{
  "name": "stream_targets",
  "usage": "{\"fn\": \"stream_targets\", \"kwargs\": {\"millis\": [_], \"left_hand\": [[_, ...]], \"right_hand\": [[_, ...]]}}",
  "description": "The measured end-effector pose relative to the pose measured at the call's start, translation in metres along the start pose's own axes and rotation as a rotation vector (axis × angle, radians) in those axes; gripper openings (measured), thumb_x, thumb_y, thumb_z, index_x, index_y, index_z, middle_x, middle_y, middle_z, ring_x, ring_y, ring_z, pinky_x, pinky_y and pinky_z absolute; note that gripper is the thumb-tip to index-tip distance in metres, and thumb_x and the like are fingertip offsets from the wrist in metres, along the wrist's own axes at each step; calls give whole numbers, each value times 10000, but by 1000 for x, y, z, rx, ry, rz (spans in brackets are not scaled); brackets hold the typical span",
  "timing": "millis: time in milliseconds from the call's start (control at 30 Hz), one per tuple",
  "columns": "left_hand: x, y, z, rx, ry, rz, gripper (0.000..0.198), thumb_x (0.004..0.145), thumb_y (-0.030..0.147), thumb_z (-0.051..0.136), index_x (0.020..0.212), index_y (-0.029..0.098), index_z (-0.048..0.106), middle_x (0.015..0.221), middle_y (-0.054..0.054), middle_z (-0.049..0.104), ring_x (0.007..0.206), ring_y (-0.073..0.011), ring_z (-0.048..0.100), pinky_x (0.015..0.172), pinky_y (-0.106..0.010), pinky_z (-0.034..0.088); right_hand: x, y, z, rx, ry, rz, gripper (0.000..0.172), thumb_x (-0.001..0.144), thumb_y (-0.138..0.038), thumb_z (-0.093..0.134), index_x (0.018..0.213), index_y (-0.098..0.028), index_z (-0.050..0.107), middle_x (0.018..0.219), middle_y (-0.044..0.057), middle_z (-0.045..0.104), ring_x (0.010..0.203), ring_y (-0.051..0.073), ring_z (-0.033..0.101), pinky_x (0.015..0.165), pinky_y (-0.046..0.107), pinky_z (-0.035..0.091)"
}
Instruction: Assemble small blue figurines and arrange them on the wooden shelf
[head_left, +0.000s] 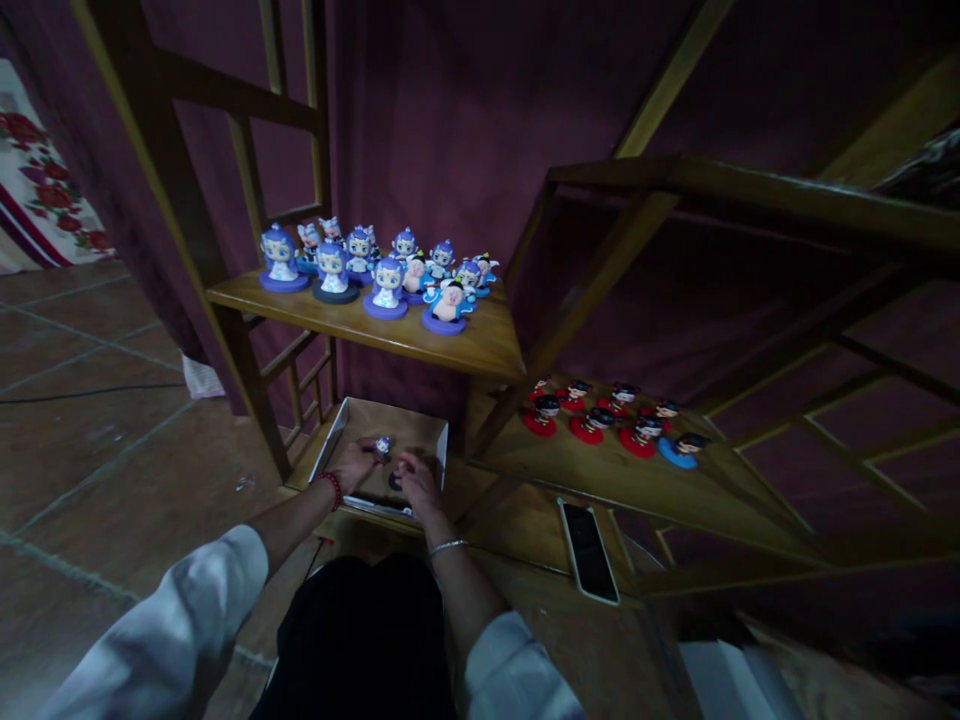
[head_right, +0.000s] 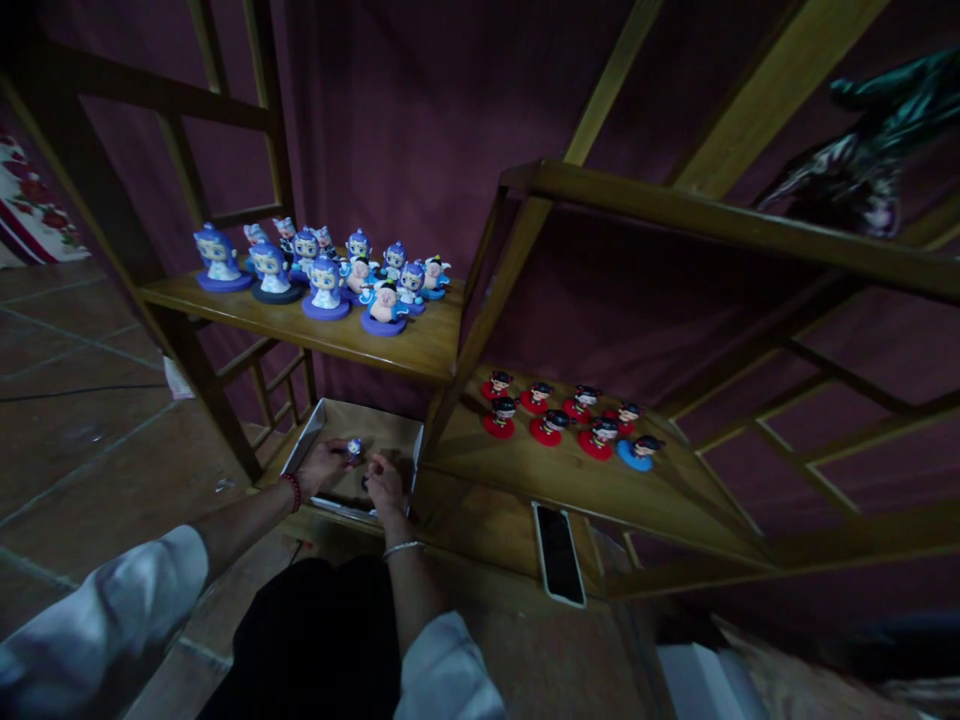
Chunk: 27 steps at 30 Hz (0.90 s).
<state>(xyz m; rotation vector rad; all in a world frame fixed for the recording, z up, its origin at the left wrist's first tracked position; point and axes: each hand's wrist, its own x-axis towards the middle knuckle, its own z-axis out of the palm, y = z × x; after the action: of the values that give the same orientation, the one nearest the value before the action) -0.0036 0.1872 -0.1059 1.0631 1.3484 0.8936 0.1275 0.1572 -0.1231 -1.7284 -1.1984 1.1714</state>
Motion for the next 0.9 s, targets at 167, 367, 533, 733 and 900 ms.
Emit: {"fn": "stream_targets", "kwargs": {"millis": [167,367,533,733,900], "left_hand": [[-11,4,3,-137,0,-27,158,643,123,617,797,106,648,782,-64,666,687,-134,599,649,-248,486],[-30,11,0,-240,-46,-23,172,603,118,664,776,119,667,786,-63,683,729,-154,621,702,-268,503],[-47,16,2,-271,-119,8,232,595,147,689,824,112,674,790,-64,686,731,-156,628,728,-279,503],[-59,24,-2,-261,-156,21,269,588,178,725,846,115,678,765,-58,683,718,-145,624,714,-264,496],[-66,31,-5,-291,-200,-37,197,640,189,705,805,86,673,726,-67,676,664,-122,618,709,-254,494]], "right_hand": [[-6,-8,2,277,8,84,301,728,-256,572,1021,-204,617,787,18,650,674,110,607,618,229,499],[-18,-20,3,438,11,118,336,692,-224,615,1025,-186,614,838,15,648,685,92,607,627,207,492],[-25,-29,3,515,-5,115,333,677,-229,638,1007,-189,620,817,2,664,706,93,617,647,201,482],[-29,-32,-1,556,6,146,319,637,-271,679,937,-171,640,686,-4,659,637,95,606,598,201,472],[-32,-35,-3,587,19,179,269,606,-286,695,841,-162,652,610,-11,635,594,91,585,546,178,445]]}}
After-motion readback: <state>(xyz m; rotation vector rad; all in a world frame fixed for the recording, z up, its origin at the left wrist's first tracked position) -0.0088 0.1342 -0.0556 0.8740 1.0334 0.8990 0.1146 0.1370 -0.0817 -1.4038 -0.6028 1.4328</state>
